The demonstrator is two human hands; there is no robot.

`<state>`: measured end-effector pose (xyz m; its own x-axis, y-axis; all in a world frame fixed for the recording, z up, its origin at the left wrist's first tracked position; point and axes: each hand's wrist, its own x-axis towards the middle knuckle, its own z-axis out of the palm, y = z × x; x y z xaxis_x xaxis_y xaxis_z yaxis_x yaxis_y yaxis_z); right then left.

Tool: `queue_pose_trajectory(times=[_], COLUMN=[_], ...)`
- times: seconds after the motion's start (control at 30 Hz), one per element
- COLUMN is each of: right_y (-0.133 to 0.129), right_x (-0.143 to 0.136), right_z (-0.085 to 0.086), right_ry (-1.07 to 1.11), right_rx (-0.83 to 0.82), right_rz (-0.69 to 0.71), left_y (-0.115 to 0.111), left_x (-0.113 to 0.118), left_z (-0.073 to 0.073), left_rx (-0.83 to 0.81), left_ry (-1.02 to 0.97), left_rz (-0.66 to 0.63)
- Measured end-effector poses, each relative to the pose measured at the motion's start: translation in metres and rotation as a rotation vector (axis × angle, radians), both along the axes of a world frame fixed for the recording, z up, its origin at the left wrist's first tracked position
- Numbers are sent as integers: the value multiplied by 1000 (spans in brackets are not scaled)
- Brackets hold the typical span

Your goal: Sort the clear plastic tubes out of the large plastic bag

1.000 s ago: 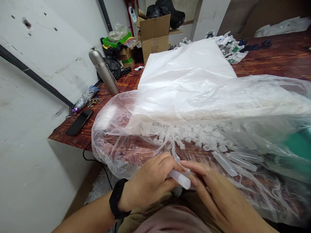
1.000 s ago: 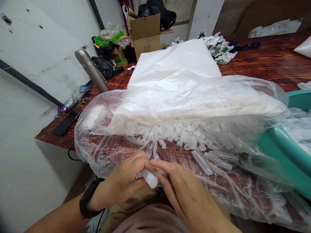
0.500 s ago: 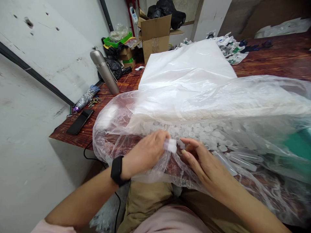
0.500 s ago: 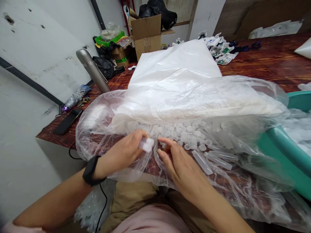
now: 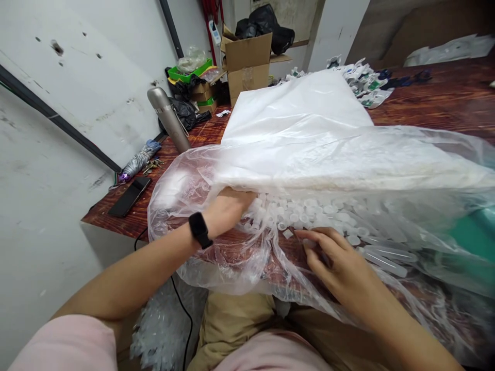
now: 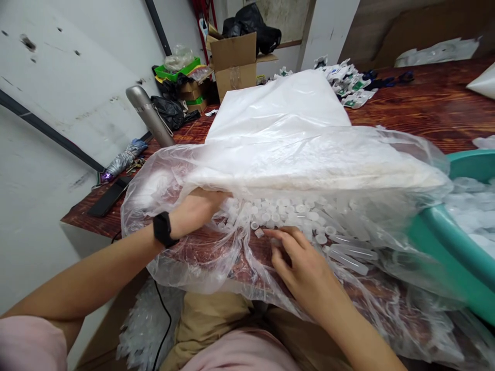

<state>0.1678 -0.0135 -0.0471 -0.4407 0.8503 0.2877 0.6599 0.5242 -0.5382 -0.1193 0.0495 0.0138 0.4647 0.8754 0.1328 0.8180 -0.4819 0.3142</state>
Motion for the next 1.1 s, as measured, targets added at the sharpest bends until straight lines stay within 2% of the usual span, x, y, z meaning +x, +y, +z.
queue_pose_trajectory(times=[0.07,0.13,0.27,0.37,0.43,0.53,0.63,0.83,0.9,1.1], right_y=[-3,-7,-23,-36,-43,-49,-52,-58,-60,-66], right_x=[6,7,-4,-17,-26,-36,-39,-31,-31,-35], right_z=[-1,-2,2,6,8,10,13,17,18,17], right_ry=[114,236,474,669,751,892,963,680,664,677], right_rx=[-14,-46,-191,-263,-243,-285,-326,-2,28,-47], right_rz=[-47,-71,-180,-300,-352,-368,-264,-42,-43,-167], left_y=[-20,-43,-86,-103,-108,-114,-119,-130,-133,-140], left_x=[6,16,46,67,76,83,86,88,89,90], left_z=[2,2,-4,-9,-12,-15,-17,-23,-25,-30], left_rx=[-35,-159,-676,-807,-812,-770,-717,-591,-573,-552], left_ry=[-65,-287,-1159,-1665,-1849,-1930,-1910,-1798,-1779,-1644], left_rz=[6,47,239,392,473,554,591,610,614,544])
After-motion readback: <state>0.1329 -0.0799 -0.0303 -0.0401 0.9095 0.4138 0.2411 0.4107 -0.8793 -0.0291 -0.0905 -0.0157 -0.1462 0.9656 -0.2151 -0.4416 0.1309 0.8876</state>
